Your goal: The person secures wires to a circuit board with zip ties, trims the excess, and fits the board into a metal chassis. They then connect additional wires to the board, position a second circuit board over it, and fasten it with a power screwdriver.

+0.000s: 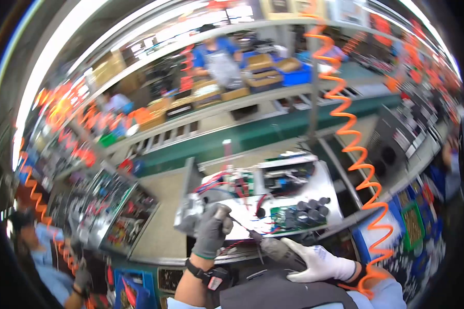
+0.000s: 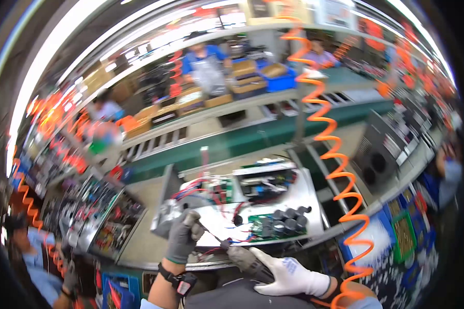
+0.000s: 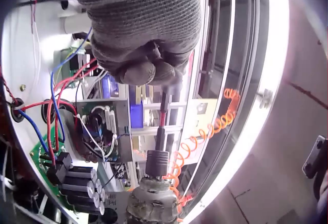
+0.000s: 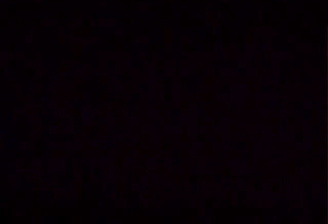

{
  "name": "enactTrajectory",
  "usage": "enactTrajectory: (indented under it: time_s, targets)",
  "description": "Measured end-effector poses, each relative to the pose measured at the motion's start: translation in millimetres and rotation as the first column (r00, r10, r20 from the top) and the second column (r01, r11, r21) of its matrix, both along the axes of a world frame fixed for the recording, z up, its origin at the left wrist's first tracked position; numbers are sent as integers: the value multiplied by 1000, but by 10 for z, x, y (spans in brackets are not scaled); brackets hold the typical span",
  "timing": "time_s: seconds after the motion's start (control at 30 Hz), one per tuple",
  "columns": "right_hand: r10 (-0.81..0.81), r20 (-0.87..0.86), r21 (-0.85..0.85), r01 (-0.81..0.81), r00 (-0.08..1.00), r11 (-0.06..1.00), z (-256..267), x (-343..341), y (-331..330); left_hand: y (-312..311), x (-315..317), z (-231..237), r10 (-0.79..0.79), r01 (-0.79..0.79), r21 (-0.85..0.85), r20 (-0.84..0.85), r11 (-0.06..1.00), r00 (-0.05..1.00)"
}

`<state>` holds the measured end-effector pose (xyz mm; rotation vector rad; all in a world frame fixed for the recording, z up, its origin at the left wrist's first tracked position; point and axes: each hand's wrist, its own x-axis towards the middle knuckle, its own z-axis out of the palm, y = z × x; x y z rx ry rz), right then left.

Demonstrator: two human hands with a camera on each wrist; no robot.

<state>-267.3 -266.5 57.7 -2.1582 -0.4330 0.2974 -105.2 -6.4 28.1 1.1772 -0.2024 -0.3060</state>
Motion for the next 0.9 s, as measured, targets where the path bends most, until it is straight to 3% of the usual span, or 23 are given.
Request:
enactTrajectory:
  time_s: [0.03, 0.07, 0.17, 0.2, 0.23, 0.27, 0.3, 0.33, 0.4, 0.43, 0.47, 0.53, 0.6, 0.7, 0.8, 0.9]
  targets:
    - [-47, -16, 109, 49, 999, 993, -111, -69, -22, -125, 43, 66, 6, -3, 144, -15, 989, 1000]
    - [-97, -29, 216, 101, 995, 971, -241, -135, -51, -242, 113, 44, -85, 86, 96, -7, 992, 996]
    - [-318, -36, 294, 314, 948, 903, -299, -442, -66, -695, 102, 297, -293, 240, 277, 170, 930, 941]
    - [-405, -6, 309, 387, 914, 869, -272, -522, -45, -775, 151, 373, -321, 183, 411, 298, 893, 899]
    - [-481, -120, 368, 489, 868, 791, -231, -625, -54, -851, 238, 442, -335, 65, 535, 427, 843, 840]
    - [-571, -117, 364, 570, 812, 736, -322, -716, -74, -914, 349, 508, -360, -78, 621, 548, 780, 755]
    - [-626, -139, 387, 624, 767, 679, -474, -831, -93, -961, 512, 539, -421, -221, 602, 733, 767, 535]
    - [-676, -160, 407, 672, 719, 619, -594, -924, -113, -1049, 540, 662, -486, -303, 656, 733, 691, 476]
    - [-703, -349, 429, 772, 620, 469, -525, -1116, -87, -1226, 719, 663, -603, -467, 579, 789, 668, 117]
    - [-671, -456, 540, 781, 585, 314, -505, -1149, -31, -1329, 777, 657, -696, -546, 584, 718, 600, 4]
    - [-731, -367, 398, 807, 576, 436, -718, -1249, -62, -1425, 851, 598, -789, -637, 590, 613, 497, -48]
    - [-737, -348, 394, 803, 580, 446, -777, -1200, -102, -1609, 1015, 454, -850, -672, 581, 508, 459, -142]
    - [-741, -320, 380, 796, 591, 471, -826, -1150, -154, -1760, 1130, 334, -893, -747, 524, 396, 410, -212]
    - [-751, -275, 358, 789, 600, 500, -888, -1074, -260, -1874, 1217, 287, -920, -779, 514, 334, 359, -204]
    - [-755, -242, 332, 783, 609, 525, -924, -999, -330, -1860, 1305, 343, -927, -728, 582, 304, 364, -220]
    - [-755, -210, 302, 776, 621, 554, -931, -893, -395, -1861, 1332, 355, -868, -507, 720, 480, 474, -129]
